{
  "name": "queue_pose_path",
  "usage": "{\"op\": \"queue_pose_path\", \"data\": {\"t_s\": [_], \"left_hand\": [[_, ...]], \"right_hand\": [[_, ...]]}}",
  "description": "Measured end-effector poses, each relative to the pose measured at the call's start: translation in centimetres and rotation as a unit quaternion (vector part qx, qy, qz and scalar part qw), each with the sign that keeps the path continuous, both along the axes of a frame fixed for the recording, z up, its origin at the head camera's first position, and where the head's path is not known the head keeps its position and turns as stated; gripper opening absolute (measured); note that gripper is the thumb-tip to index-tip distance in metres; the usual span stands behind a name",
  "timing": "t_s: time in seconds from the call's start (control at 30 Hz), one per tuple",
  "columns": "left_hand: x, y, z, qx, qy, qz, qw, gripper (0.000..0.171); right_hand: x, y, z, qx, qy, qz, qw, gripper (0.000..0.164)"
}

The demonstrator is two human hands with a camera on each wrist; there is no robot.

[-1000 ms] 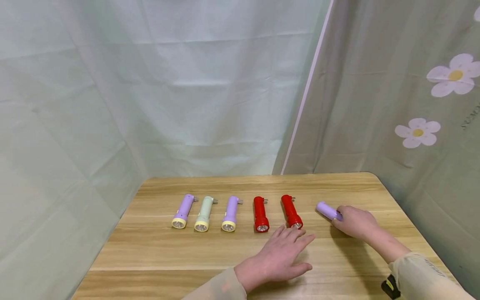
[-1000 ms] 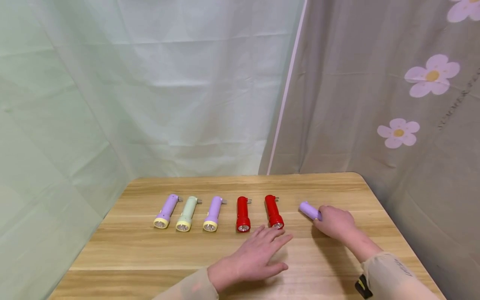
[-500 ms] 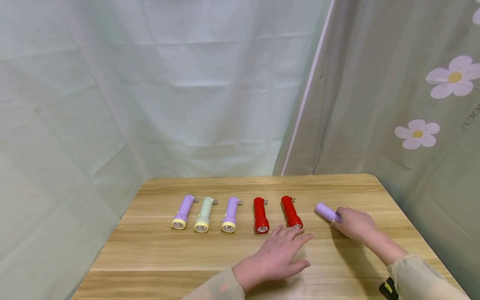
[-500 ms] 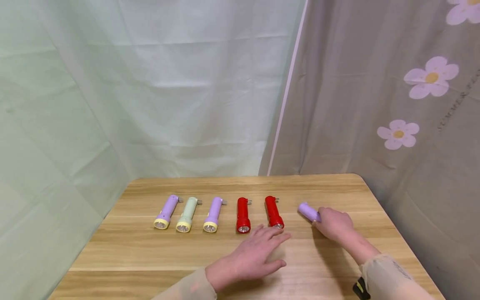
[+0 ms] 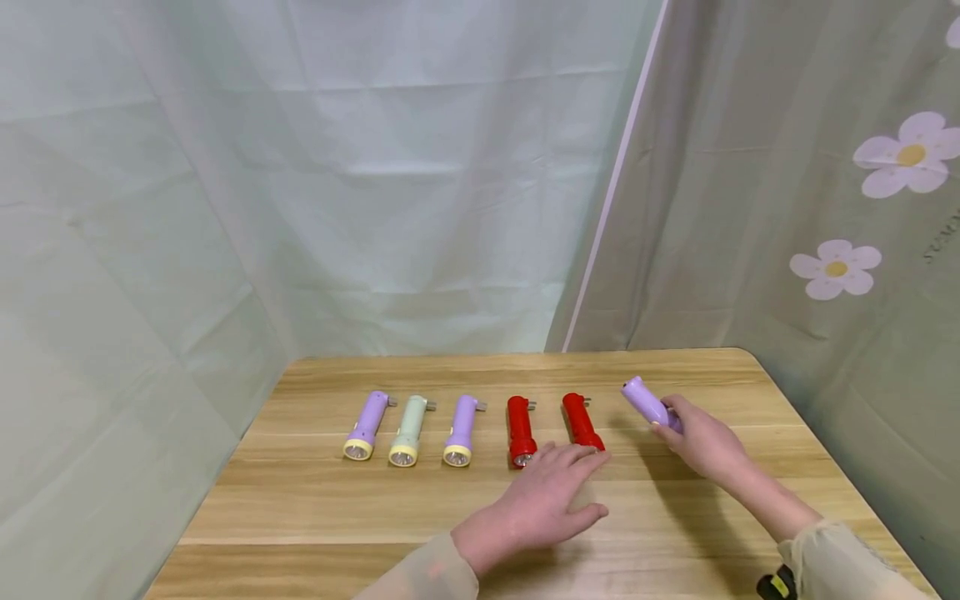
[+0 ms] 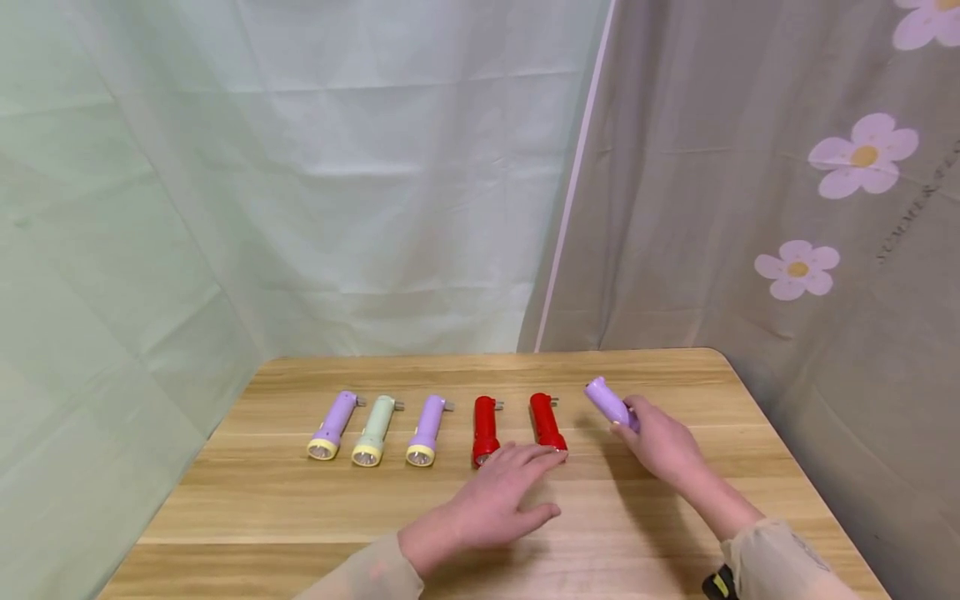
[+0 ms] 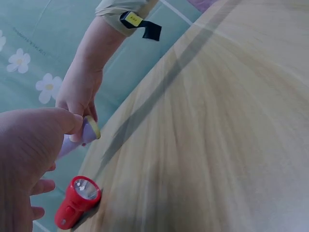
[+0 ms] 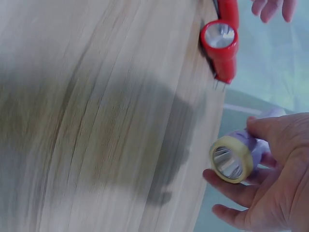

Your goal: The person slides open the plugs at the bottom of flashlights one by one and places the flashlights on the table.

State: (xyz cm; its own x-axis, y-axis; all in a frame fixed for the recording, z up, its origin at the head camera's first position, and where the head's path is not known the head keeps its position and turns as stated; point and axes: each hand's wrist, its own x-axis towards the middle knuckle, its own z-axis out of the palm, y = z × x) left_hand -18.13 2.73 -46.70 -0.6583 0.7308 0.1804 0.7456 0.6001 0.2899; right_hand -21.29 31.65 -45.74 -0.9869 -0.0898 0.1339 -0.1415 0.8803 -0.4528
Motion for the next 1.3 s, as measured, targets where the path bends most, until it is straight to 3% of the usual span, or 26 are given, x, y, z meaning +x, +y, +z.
{"op": "queue_pose_path", "data": {"t_s": [0.33,0.5,0.67,0.9,1.13,1.3], "left_hand": [[-1.0,-1.9,1.2,0.052,-0.021,0.029,0.9980,0.066],[-1.2,-2.9,1.7,0.095,-0.049,0.049,0.9931,0.068],[-1.4,-3.5,2.2,0.159,-0.097,0.084,0.9790,0.069],[-1.7,-3.6,2.4,0.233,-0.125,0.134,0.9550,0.068],[-2.0,-3.3,2.8,0.263,-0.140,0.155,0.9419,0.069],[-2.2,-2.9,3.0,0.289,-0.170,0.165,0.9278,0.068]], "right_hand": [[1.1,-2.5,0.8,-0.080,0.028,0.007,0.996,0.053],[1.7,-3.8,0.9,-0.120,0.023,0.018,0.992,0.052],[2.2,-5.4,0.7,-0.167,0.024,0.023,0.985,0.048],[2.6,-7.8,0.6,-0.193,0.035,0.021,0.980,0.052],[2.5,-9.7,0.8,-0.205,0.020,0.017,0.978,0.054],[2.3,-10.9,0.9,-0.180,0.039,0.018,0.983,0.052]]}}
